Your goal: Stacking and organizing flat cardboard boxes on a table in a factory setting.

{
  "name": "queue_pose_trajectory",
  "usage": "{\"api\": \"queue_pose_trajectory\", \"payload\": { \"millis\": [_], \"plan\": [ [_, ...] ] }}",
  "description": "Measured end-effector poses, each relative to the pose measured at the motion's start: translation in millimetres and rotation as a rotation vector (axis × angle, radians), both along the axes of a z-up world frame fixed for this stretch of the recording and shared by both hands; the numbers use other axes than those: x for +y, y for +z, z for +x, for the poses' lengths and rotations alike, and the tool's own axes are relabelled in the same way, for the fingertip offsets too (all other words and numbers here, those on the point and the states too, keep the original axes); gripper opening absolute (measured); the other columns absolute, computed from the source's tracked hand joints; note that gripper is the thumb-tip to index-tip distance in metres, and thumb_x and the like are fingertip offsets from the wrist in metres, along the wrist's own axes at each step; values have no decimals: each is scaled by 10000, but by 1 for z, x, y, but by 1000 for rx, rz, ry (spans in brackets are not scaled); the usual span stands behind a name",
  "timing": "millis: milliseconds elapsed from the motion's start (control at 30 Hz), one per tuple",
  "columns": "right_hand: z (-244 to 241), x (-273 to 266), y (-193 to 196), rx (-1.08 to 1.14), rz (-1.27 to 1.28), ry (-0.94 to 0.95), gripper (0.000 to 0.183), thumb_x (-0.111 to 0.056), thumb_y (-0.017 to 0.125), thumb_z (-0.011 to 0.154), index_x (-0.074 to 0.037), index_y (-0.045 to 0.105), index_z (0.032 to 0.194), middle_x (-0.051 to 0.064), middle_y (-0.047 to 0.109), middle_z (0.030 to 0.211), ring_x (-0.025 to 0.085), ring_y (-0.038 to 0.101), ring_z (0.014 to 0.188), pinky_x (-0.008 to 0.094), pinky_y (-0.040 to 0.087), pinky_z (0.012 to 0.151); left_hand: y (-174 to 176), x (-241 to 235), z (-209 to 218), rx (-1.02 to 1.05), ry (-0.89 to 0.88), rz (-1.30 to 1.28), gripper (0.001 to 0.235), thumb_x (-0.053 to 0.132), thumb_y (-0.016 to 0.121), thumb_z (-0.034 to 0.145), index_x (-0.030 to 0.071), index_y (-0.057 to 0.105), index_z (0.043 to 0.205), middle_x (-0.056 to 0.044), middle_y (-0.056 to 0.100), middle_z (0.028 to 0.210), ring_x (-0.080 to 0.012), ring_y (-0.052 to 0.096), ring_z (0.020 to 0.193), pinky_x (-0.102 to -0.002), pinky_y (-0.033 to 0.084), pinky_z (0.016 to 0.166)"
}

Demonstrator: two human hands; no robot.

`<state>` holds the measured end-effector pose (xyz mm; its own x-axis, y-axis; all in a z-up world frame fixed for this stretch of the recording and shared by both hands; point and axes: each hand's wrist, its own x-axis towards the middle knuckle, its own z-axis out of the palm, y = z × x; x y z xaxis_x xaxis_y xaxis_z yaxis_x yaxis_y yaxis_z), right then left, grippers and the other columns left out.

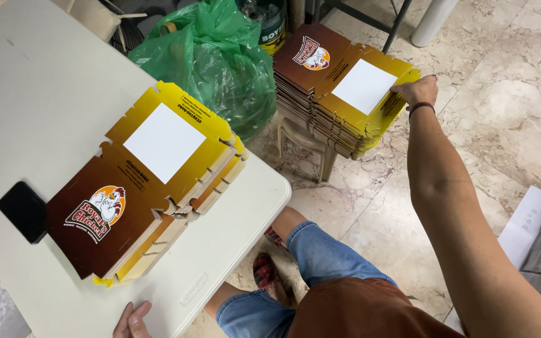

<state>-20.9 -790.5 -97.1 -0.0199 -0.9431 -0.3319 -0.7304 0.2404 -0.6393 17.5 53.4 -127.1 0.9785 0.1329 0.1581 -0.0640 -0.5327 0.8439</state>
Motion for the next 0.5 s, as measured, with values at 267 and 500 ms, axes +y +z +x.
{"api": "queue_pose_trajectory", "payload": {
  "millis": [267, 500],
  "plan": [
    [-6, 53, 61, -801, 289, -49, 225, -204, 731, 849, -134, 588, 1007, 10, 716, 1014, 154, 706, 923, 297, 639, 856, 59, -51, -25, -116, 36, 8, 410, 245, 457, 1193, -107, 610, 1336, -180, 707, 1107, -259, 637, 1189, -332, 460, 1065],
    [8, 77, 38, -1071, 160, 61, 244, -65, 729, 847, -102, 646, 1073, 24, 739, 974, 177, 725, 874, 307, 668, 786, 144, -100, -45, -17, 93, -11, 287, 154, 526, 1105, -38, 719, 1197, -145, 730, 1175, -230, 679, 1127, -297, 498, 1001]
  ]
}}
